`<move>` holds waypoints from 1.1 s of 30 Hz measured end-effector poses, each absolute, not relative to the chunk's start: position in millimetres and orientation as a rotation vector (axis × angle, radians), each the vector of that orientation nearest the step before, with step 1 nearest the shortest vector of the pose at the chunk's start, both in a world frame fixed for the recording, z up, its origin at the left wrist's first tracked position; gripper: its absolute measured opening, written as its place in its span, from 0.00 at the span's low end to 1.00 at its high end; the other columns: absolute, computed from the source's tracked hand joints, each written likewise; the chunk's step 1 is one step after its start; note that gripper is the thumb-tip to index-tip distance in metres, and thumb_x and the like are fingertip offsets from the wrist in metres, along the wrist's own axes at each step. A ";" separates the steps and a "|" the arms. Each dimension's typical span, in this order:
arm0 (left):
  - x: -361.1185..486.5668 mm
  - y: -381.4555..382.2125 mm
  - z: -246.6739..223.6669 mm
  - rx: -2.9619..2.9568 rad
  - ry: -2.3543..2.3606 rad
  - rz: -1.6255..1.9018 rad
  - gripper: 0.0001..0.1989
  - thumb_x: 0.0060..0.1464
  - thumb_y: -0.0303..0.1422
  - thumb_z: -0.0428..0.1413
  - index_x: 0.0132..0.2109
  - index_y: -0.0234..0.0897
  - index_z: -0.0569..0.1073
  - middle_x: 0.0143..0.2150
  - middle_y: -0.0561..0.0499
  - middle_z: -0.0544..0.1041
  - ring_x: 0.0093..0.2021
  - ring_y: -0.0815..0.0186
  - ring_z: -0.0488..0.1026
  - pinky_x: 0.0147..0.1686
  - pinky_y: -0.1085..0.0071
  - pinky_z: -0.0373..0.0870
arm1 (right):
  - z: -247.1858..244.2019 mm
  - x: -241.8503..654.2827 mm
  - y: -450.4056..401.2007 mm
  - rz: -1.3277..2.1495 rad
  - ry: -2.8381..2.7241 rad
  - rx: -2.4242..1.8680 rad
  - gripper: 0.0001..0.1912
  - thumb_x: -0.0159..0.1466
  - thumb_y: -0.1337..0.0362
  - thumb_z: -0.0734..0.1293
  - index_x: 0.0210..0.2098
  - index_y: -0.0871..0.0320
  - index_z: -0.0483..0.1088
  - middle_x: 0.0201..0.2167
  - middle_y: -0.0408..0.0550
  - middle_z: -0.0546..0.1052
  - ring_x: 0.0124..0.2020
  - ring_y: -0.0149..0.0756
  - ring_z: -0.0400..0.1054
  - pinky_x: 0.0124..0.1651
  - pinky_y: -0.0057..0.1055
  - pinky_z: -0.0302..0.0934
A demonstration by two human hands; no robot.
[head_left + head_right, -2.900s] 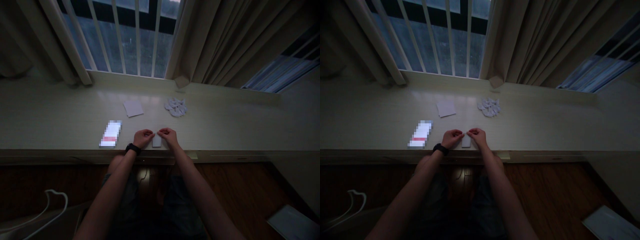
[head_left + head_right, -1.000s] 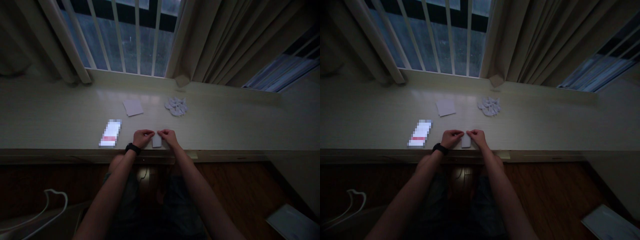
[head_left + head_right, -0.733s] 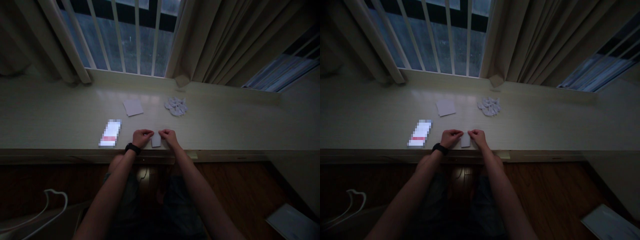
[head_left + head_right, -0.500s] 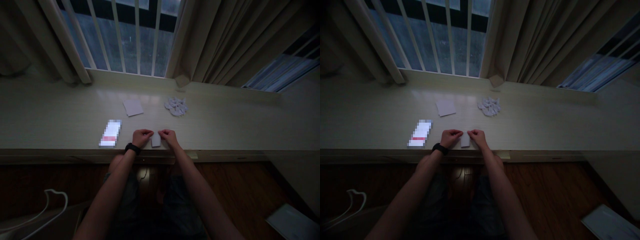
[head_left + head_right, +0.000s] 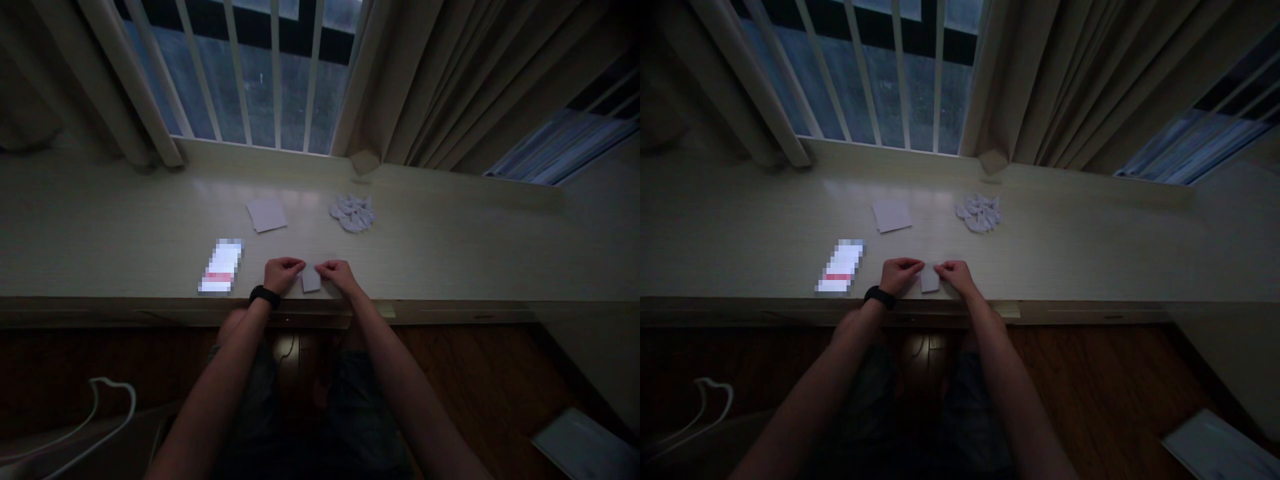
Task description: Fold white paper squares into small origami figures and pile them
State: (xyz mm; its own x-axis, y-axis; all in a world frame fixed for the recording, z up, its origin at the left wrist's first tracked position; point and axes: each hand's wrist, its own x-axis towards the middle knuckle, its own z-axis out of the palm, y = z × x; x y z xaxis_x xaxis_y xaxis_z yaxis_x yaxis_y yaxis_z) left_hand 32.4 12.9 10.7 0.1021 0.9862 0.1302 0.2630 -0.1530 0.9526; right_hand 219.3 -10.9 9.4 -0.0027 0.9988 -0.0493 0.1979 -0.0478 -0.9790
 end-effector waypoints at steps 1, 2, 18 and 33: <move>32.4 12.9 10.6 1.554 1.270 1.111 0.15 0.43 0.42 0.62 0.33 0.33 0.80 0.31 0.45 0.80 0.32 0.62 0.76 0.33 0.69 0.71 | 9.9 219.3 -11.0 1.134 -1.338 -1.407 0.20 0.49 0.48 0.69 0.23 0.63 0.73 0.18 0.43 0.71 0.21 0.29 0.60 0.26 0.27 0.55; 32.4 12.9 10.7 1.550 1.271 1.112 0.15 0.43 0.42 0.62 0.33 0.34 0.80 0.31 0.45 0.80 0.32 0.62 0.76 0.33 0.69 0.71 | 10.5 219.1 -11.2 1.118 -1.336 -1.422 0.20 0.49 0.48 0.69 0.23 0.62 0.73 0.17 0.43 0.71 0.20 0.29 0.60 0.26 0.27 0.54; 32.9 8.0 18.2 1.595 1.347 1.053 0.13 0.44 0.41 0.61 0.33 0.35 0.79 0.30 0.46 0.80 0.31 0.63 0.76 0.32 0.70 0.70 | 8.6 221.7 -13.3 1.069 -1.306 -1.382 0.20 0.50 0.48 0.68 0.26 0.62 0.72 0.21 0.43 0.71 0.23 0.29 0.60 0.27 0.25 0.55; 23.1 5.5 45.3 1.913 1.083 0.848 0.15 0.51 0.42 0.53 0.26 0.35 0.73 0.23 0.53 0.71 0.25 0.69 0.65 0.25 0.74 0.60 | 50.0 208.1 -24.7 1.207 -1.665 -1.214 0.17 0.53 0.53 0.68 0.28 0.62 0.76 0.22 0.43 0.74 0.25 0.30 0.62 0.29 0.27 0.56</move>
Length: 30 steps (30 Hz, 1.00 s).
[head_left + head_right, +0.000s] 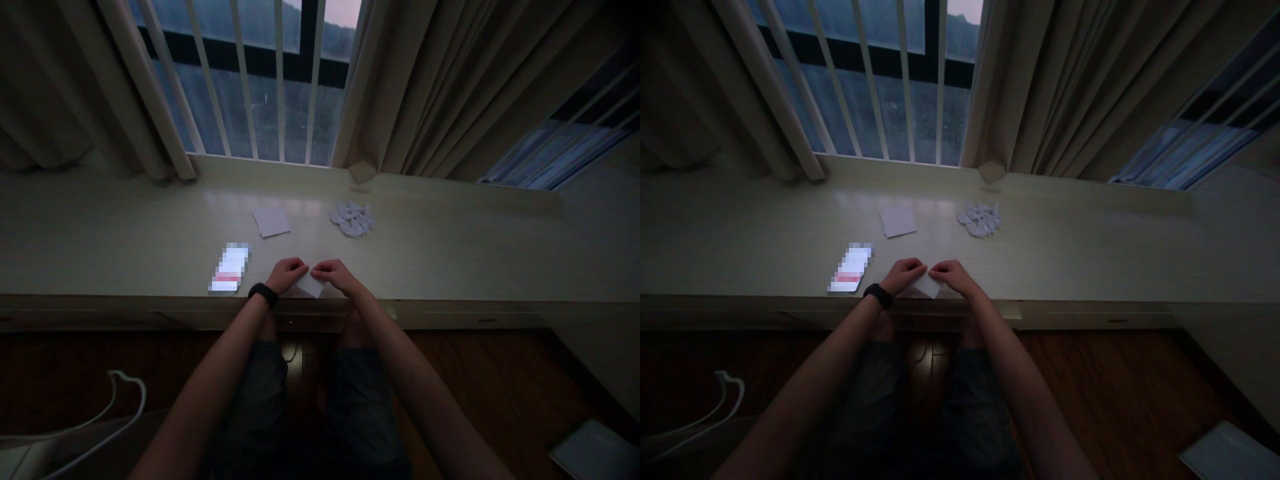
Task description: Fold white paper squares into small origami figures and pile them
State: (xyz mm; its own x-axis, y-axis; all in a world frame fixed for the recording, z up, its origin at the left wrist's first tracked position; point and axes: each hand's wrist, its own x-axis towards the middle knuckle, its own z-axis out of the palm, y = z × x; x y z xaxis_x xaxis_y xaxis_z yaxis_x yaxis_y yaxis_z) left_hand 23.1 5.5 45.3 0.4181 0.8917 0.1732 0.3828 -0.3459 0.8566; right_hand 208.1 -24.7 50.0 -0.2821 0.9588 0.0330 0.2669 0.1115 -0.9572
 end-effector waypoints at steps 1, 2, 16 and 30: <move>21.9 3.6 48.1 1.868 1.060 0.861 0.15 0.50 0.42 0.53 0.26 0.34 0.72 0.23 0.53 0.71 0.25 0.69 0.64 0.24 0.74 0.60 | 54.1 209.1 -26.6 1.244 -1.640 -1.199 0.16 0.53 0.53 0.68 0.28 0.62 0.76 0.22 0.44 0.74 0.25 0.30 0.63 0.30 0.27 0.56; 20.8 1.4 51.1 1.827 1.037 0.872 0.15 0.50 0.42 0.53 0.26 0.34 0.72 0.23 0.53 0.70 0.24 0.70 0.64 0.24 0.74 0.59 | 58.0 210.6 -28.4 1.274 -1.613 -1.188 0.16 0.52 0.54 0.69 0.29 0.62 0.76 0.22 0.44 0.74 0.25 0.30 0.63 0.30 0.27 0.57; 15.5 -9.7 40.7 1.745 1.311 1.073 0.18 0.51 0.45 0.54 0.29 0.34 0.76 0.24 0.51 0.73 0.26 0.68 0.67 0.25 0.74 0.61 | 44.8 243.3 -42.3 1.261 -1.407 -1.210 0.20 0.53 0.53 0.69 0.40 0.60 0.74 0.35 0.51 0.78 0.33 0.34 0.70 0.34 0.29 0.64; 26.3 -7.5 57.0 2.199 1.157 0.611 0.13 0.54 0.36 0.52 0.37 0.36 0.80 0.35 0.47 0.80 0.34 0.64 0.74 0.35 0.71 0.65 | 39.8 221.2 -36.2 0.735 -1.832 -1.396 0.12 0.60 0.59 0.62 0.26 0.59 0.72 0.23 0.43 0.72 0.27 0.31 0.63 0.31 0.26 0.54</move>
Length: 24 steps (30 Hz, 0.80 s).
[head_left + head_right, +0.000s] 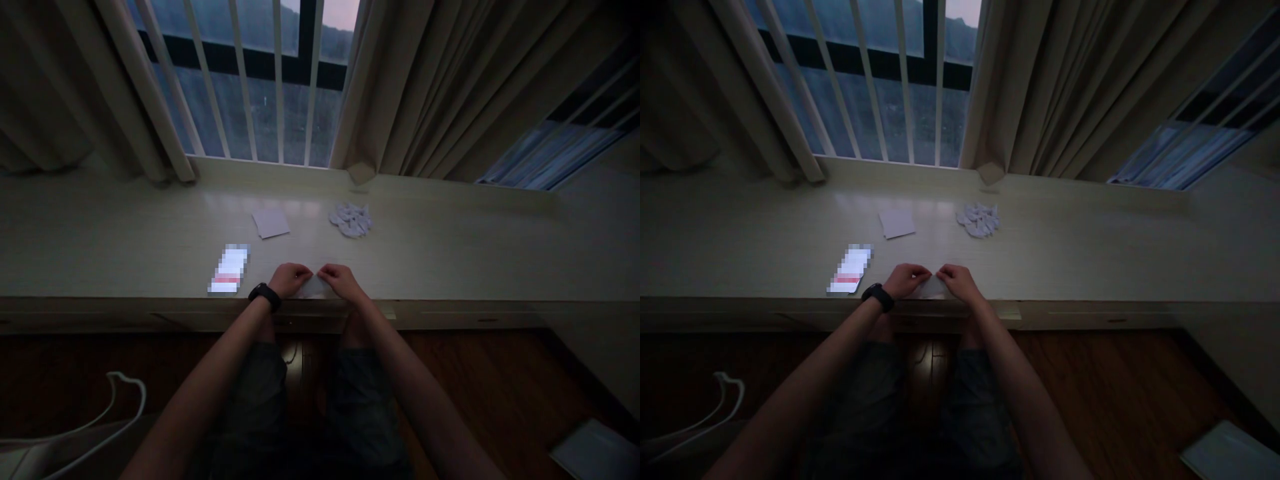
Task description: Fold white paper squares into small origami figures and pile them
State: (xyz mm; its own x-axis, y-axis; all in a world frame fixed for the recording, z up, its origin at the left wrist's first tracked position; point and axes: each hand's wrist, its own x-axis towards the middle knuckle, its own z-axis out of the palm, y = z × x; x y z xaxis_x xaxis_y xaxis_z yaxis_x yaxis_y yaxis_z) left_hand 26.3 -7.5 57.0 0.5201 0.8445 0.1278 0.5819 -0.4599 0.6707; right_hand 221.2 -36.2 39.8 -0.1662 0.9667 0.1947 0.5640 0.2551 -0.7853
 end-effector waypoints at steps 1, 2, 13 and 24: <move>26.0 -7.6 58.8 2.216 1.163 0.580 0.13 0.54 0.37 0.52 0.37 0.36 0.80 0.35 0.47 0.80 0.34 0.64 0.74 0.34 0.71 0.65 | 41.4 221.5 -36.8 0.698 -1.834 -1.409 0.12 0.60 0.60 0.62 0.26 0.59 0.72 0.24 0.44 0.73 0.28 0.31 0.63 0.31 0.26 0.54; 25.5 -7.8 60.4 2.226 1.159 0.559 0.13 0.53 0.37 0.53 0.37 0.36 0.80 0.34 0.47 0.80 0.33 0.64 0.73 0.34 0.71 0.65 | 42.6 221.8 -37.3 0.673 -1.837 -1.418 0.12 0.61 0.60 0.62 0.26 0.59 0.72 0.24 0.43 0.73 0.28 0.31 0.63 0.31 0.26 0.54; 10.0 -10.4 61.6 2.000 1.025 0.461 0.14 0.49 0.38 0.55 0.35 0.33 0.80 0.30 0.48 0.80 0.29 0.65 0.72 0.29 0.73 0.63 | 59.6 221.6 -48.1 0.690 -1.947 -1.442 0.11 0.60 0.61 0.64 0.25 0.59 0.72 0.21 0.42 0.72 0.24 0.29 0.61 0.28 0.25 0.49; -13.7 -10.7 73.2 1.926 1.098 0.427 0.10 0.46 0.36 0.58 0.33 0.35 0.80 0.31 0.48 0.80 0.33 0.63 0.75 0.35 0.71 0.67 | 50.1 241.5 -47.8 0.642 -1.820 -1.501 0.12 0.59 0.60 0.63 0.26 0.59 0.74 0.22 0.44 0.74 0.26 0.31 0.63 0.30 0.26 0.52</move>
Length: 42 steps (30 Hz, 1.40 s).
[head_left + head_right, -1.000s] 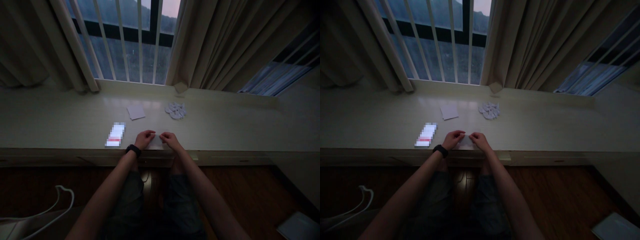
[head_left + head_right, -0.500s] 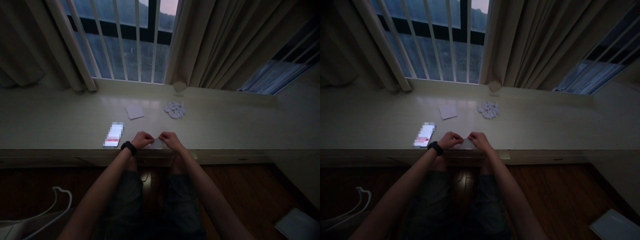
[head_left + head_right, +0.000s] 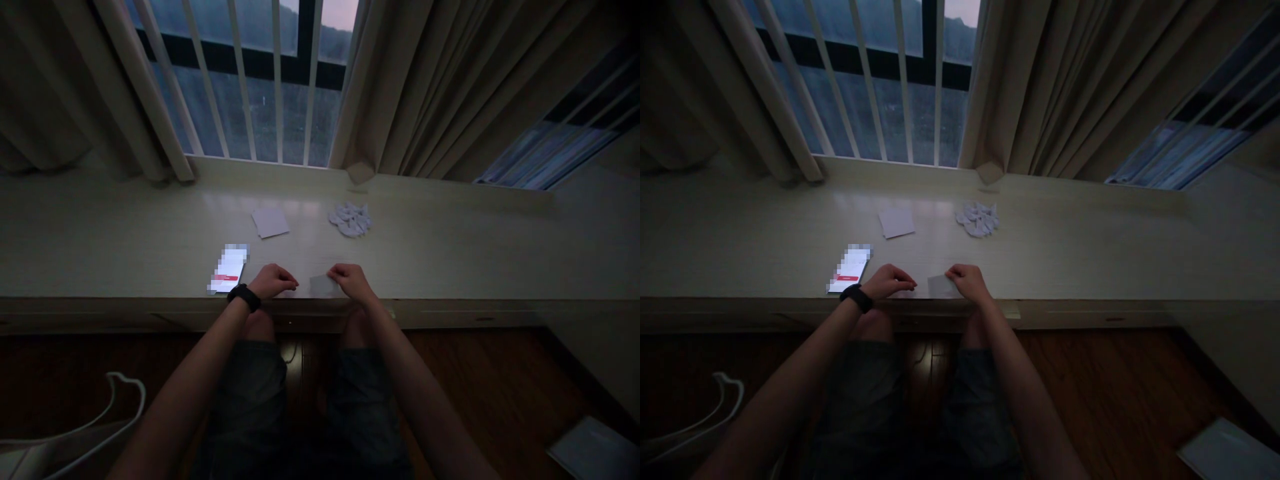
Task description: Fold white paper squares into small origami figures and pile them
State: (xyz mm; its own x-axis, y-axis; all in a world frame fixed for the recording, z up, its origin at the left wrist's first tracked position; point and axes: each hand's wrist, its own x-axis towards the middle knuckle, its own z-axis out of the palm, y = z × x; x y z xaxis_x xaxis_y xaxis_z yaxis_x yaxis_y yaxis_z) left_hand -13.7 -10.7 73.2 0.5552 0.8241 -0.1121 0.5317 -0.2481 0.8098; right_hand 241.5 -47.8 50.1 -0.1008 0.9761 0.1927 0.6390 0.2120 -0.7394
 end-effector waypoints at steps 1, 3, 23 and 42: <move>-16.4 -10.2 72.9 1.924 1.126 0.447 0.10 0.46 0.36 0.58 0.33 0.35 0.80 0.32 0.47 0.80 0.34 0.63 0.75 0.35 0.71 0.67 | 48.7 246.4 -46.6 0.607 -1.783 -1.525 0.12 0.59 0.59 0.64 0.26 0.60 0.74 0.22 0.44 0.74 0.25 0.31 0.63 0.30 0.26 0.52; -17.6 -10.3 72.2 1.947 1.169 0.506 0.12 0.47 0.38 0.58 0.34 0.35 0.80 0.34 0.47 0.80 0.35 0.62 0.75 0.36 0.71 0.67 | 47.0 252.0 -44.6 0.577 -1.766 -1.536 0.12 0.59 0.59 0.64 0.26 0.60 0.74 0.22 0.44 0.74 0.26 0.31 0.64 0.30 0.26 0.53; 19.5 -20.4 63.0 2.188 1.083 0.635 0.11 0.55 0.36 0.51 0.33 0.35 0.75 0.29 0.50 0.76 0.30 0.67 0.69 0.31 0.73 0.61 | 69.5 215.8 -50.0 0.942 -1.973 -1.355 0.12 0.58 0.60 0.65 0.29 0.62 0.77 0.24 0.46 0.77 0.25 0.30 0.65 0.29 0.25 0.56; 11.6 -26.1 45.6 1.976 1.122 0.976 0.09 0.53 0.38 0.56 0.35 0.38 0.77 0.39 0.47 0.78 0.41 0.63 0.74 0.47 0.65 0.69 | 21.8 209.4 -43.2 1.384 -0.939 -1.206 0.25 0.56 0.45 0.65 0.44 0.58 0.68 0.33 0.51 0.77 0.29 0.36 0.73 0.34 0.36 0.70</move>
